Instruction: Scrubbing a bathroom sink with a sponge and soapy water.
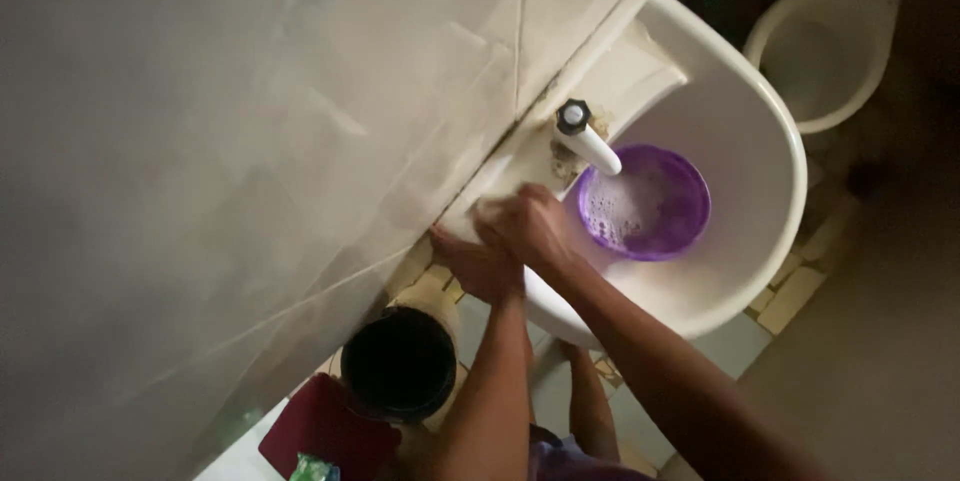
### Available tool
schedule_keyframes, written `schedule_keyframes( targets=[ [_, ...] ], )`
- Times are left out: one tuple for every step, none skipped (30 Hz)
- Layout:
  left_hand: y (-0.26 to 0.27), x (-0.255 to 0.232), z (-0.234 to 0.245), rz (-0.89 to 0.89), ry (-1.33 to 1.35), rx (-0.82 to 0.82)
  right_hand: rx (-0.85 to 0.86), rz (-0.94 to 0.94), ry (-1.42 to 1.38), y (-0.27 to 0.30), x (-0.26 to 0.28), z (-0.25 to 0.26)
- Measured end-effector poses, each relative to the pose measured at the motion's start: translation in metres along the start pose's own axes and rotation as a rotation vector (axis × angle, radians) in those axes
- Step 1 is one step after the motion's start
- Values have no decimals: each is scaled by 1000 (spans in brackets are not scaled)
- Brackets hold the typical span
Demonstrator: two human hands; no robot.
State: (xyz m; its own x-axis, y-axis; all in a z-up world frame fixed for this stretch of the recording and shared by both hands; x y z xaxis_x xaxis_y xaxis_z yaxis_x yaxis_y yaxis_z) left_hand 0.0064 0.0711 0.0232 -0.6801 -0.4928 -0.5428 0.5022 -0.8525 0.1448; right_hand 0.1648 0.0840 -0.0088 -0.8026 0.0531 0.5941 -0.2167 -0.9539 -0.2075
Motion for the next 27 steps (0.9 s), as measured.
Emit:
schedule_keyframes(
  targets=[
    [1, 2, -4, 0, 1, 1, 0, 0, 1, -1, 3, 22],
    [2, -6, 2, -98, 11, -117, 12, -124, -47, -1, -6, 42],
    [8, -9, 11, -190, 15, -232, 34, -250, -98, 4, -15, 61],
    [8, -8, 9, -184, 9, -229, 43, -252, -99, -1, -13, 69],
    [10, -2, 11, -158, -2, -201, -70, -373, -192, 1, -18, 89],
    [12, 4, 13, -133, -12, -173, -186, -493, -282, 5, -24, 107],
    [10, 3, 6, -139, 3, -174, -200, -483, -276, 22, -37, 90],
    [8, 0, 4, -170, 23, -210, -271, -264, -390, 31, -34, 79],
    [4, -3, 3, -197, 37, -257, -332, -37, -509, 42, -28, 67],
    [-1, -12, 4, -200, 48, -268, -338, -22, -512, 23, -20, 74],
    [3, -10, 8, -205, 36, -239, -211, -8, -239, 18, -2, 71],
    [8, -7, 13, -210, 25, -209, -80, 8, 31, 15, 13, 67],
    [10, -12, 16, -211, 22, -202, -78, 1, 34, 5, 18, 74],
    [12, -18, 23, -230, 41, -235, -137, -77, 19, -5, 14, 88],
    [10, -27, 29, -251, 66, -280, -202, -147, 0, -20, 11, 99],
    [6, -29, 28, -254, 68, -284, -207, -144, -3, -31, 15, 99],
    [8, -26, 27, -233, 37, -255, -233, -179, 66, -34, 17, 105],
    [11, -23, 25, -213, 6, -225, -258, -214, 135, -37, 19, 112],
    [10, -23, 28, -212, 5, -224, -256, -215, 135, -27, 12, 99],
    [9, -23, 28, -207, 32, -199, -253, -262, 98, -16, 2, 85],
    [6, -27, 27, -207, 66, -175, -256, -307, 62, -8, -10, 72],
    [6, -32, 29, -209, 71, -175, -261, -305, 64, -11, -4, 86],
    [6, -31, 29, -161, 68, -149, -181, -226, 29, -14, 10, 91],
    [6, -29, 29, -114, 64, -122, -101, -148, -6, -16, 24, 96],
    [8, -29, 29, -117, 63, -118, -103, -154, -4, -20, 7, 90],
    [9, -28, 29, -111, 75, -115, -150, -120, 30, -23, -5, 87],
    [7, -27, 28, -101, 90, -120, -197, -79, 61, -30, -17, 82]
  ],
)
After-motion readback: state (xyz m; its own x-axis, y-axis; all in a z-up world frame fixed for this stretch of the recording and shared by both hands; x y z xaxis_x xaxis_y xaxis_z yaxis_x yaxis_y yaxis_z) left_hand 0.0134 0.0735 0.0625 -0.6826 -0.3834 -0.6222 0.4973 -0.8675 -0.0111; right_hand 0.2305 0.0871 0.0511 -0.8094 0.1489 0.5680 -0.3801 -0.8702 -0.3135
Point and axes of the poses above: each hand's wrist, its own y-axis away from the middle knuckle, its own z-axis out of the back of the hand, x = y × z, the point moved 10 cm from there along -y, towards the middle knuckle, and after that the axes turned 3 degrees about -x, right-handed, at the moved point
